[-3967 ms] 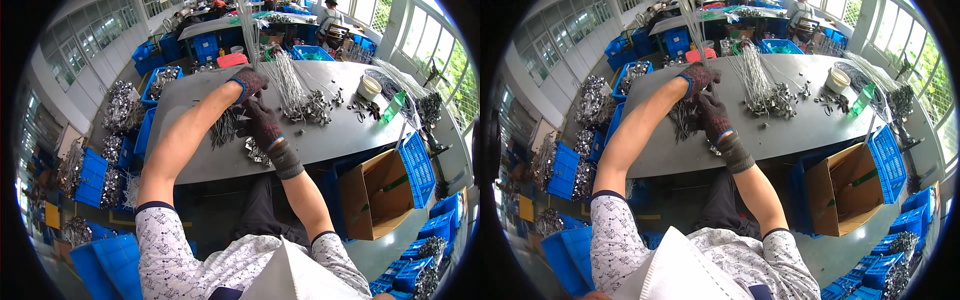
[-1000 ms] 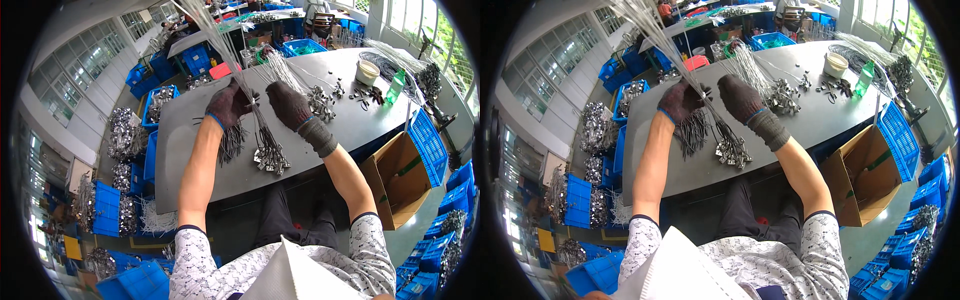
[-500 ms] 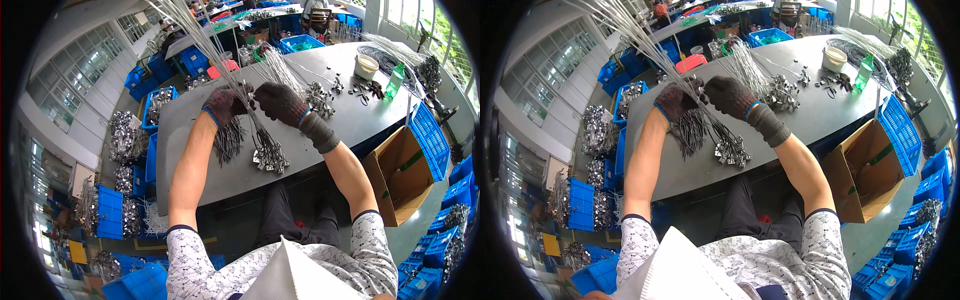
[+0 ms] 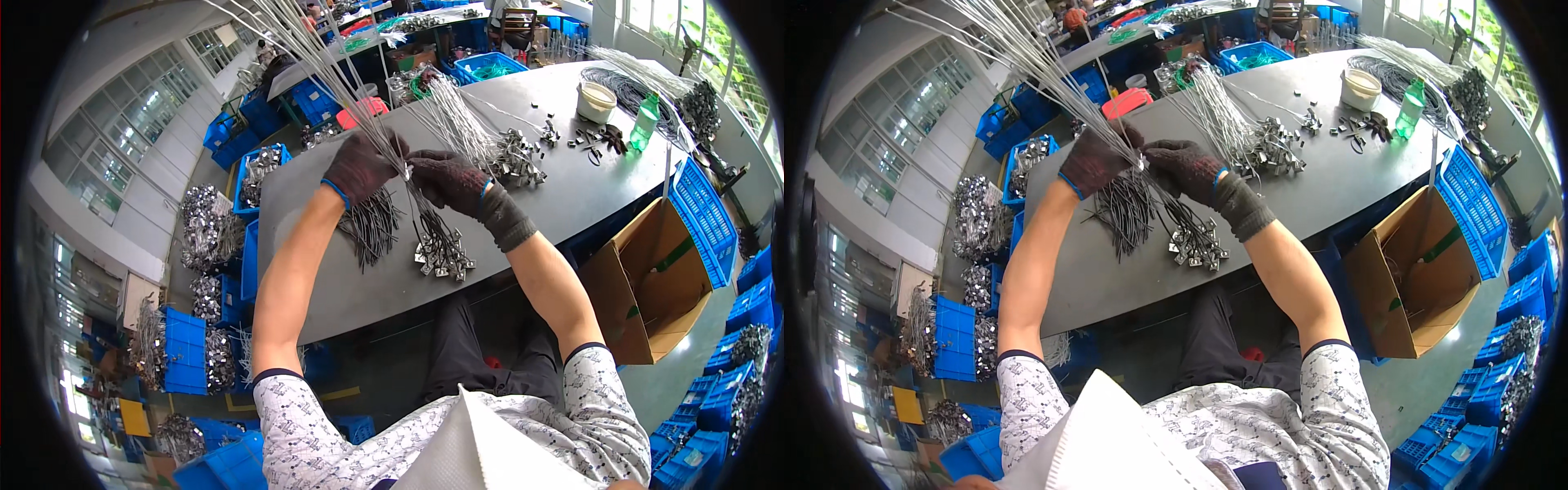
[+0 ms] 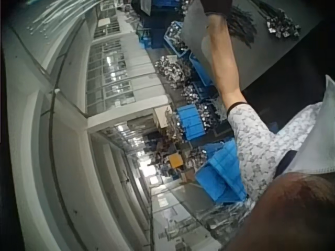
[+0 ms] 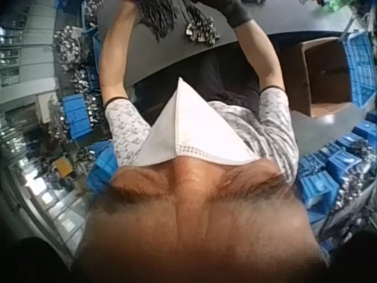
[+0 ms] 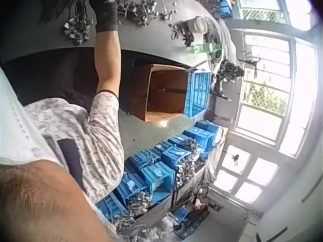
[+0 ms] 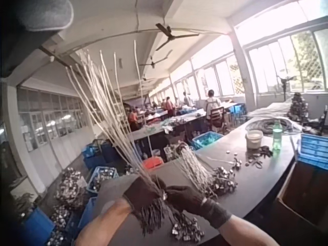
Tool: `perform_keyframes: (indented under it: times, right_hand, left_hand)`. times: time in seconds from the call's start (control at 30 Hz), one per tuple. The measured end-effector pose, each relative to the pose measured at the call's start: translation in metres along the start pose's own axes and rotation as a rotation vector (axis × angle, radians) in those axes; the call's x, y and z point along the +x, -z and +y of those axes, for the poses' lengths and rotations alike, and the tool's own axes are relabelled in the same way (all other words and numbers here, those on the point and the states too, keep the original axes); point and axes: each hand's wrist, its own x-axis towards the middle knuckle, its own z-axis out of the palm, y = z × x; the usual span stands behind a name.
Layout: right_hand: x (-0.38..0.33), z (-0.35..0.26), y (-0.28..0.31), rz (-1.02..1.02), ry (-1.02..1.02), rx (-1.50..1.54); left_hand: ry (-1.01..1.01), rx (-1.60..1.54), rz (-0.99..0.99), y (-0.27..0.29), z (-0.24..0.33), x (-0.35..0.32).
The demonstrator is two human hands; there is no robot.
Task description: Sorting and organizing bundles of electrical wires with connectors into storage bins.
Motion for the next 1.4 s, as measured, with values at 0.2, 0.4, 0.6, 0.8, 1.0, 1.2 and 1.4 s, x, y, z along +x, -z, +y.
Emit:
perform_keyframes:
  times: [0.2,0.4,0.6,0.8,1.0,1.2,1.4]
  right_hand:
    - [0.007,0.001,-0.004,-0.01,-0.206,0.309]
    - [0.008,0.007,-0.013,0.183,-0.153,0.163]
    - [0.001,0.013,-0.022,0.525,0.27,-0.796]
    - [-0.008,0.036,-0.029,0.48,0.263,-0.862]
    - [-0.101,0.041,-0.032,0.551,0.001,-0.162]
    - [-0.321,0.161,0.079,0.944,-0.123,-0.544]
    - [-0.468,0.21,0.049,1.213,-0.476,-0.068]
  left_hand:
    - [-0.145,0.529,0.219,-0.012,-0.012,-0.009]
    - [0.107,0.008,0.388,-0.032,-0.023,-0.03]
    - [0.233,-0.601,0.433,-0.056,-0.021,-0.075]
    - [0.107,-0.403,0.623,-0.076,-0.009,-0.052]
    - [0.376,-0.869,0.869,-0.109,0.005,0.011]
    - [0.237,-1.267,0.335,-0.015,-0.039,-0.021]
    - [-0.409,-1.322,-0.28,0.132,0.022,-0.086]
